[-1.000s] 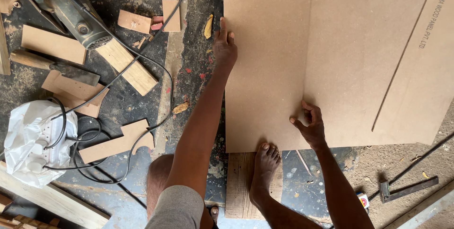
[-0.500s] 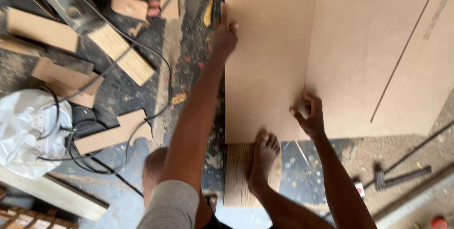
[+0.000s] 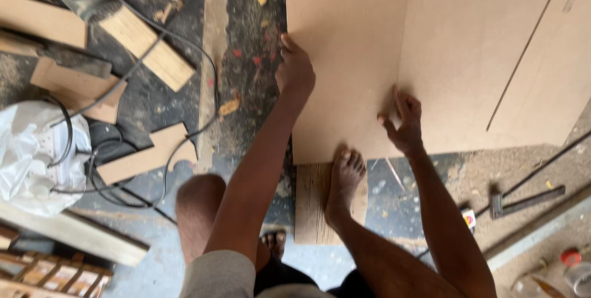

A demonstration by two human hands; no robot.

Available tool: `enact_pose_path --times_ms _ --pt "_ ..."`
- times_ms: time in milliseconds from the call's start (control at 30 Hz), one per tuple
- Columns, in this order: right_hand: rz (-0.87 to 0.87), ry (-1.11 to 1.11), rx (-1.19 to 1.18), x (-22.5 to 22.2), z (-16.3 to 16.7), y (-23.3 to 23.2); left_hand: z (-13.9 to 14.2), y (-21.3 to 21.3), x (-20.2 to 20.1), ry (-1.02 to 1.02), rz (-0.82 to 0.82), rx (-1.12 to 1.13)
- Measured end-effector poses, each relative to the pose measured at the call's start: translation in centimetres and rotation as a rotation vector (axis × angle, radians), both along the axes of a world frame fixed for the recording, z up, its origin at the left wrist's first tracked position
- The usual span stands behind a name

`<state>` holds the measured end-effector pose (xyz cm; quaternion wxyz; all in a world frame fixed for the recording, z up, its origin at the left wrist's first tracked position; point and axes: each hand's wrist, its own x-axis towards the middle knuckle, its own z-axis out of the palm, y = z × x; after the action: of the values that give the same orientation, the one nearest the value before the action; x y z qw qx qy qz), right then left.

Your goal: The person uses a circular saw to cut a large wood panel along a marked line. They then mark another line on the panel with a pencil and cut along it with the saw, separating the panel into two pieces.

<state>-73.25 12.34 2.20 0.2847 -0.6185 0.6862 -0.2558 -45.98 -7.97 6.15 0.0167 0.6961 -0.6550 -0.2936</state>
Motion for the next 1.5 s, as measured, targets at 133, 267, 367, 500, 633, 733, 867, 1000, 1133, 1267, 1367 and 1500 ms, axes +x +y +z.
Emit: enact_pose_path --times_ms 133,267,367,500,633,733,867,1000,1133,1267,1367,1500 --pt "0.0 -0.032 0.02 -0.1 0.0 0.5 -1.3 8.9 0.9 0.431 0.536 0.487" --pt "-0.005 -0.044 0.003 0.0 -0.2 0.7 -0.3 19.6 2.9 -0.085 -0.13 0.165" --pt "-0.015 -0.044 0.011 0.0 -0.4 0.8 -0.2 23.8 3.8 0.018 0.12 0.467" --pt "-0.037 -0.06 0.031 -0.3 -0.7 1.0 -0.8 25.1 4.6 0.044 0.158 0.449" --pt "-0.076 -0.078 0.027 -0.2 -0.6 1.9 -1.0 25.6 5.1 0.138 0.274 0.241" --pt "-0.082 -0.074 0.025 0.0 -0.4 2.2 -1.1 25.9 5.2 0.206 0.368 0.3" --pt "-0.112 -0.102 0.059 0.1 -0.3 2.1 -1.3 25.9 5.2 0.147 0.335 0.29" --pt "-0.101 -0.092 0.056 0.1 -0.3 1.9 -1.3 25.9 5.2 0.161 0.34 0.255" --pt "-0.098 -0.114 0.05 0.1 -0.3 1.8 -1.4 26.0 5.2 0.195 0.386 0.282" --pt "-0.101 -0.15 0.063 0.2 -0.4 1.8 -2.0 26.3 5.4 0.19 0.376 0.224" --pt "-0.104 -0.169 0.067 0.2 -0.5 1.8 -2.0 26.3 5.6 0.203 0.404 0.271" --pt "-0.077 -0.064 0.049 0.3 -0.3 1.6 -0.7 25.0 5.5 0.192 0.411 0.399"
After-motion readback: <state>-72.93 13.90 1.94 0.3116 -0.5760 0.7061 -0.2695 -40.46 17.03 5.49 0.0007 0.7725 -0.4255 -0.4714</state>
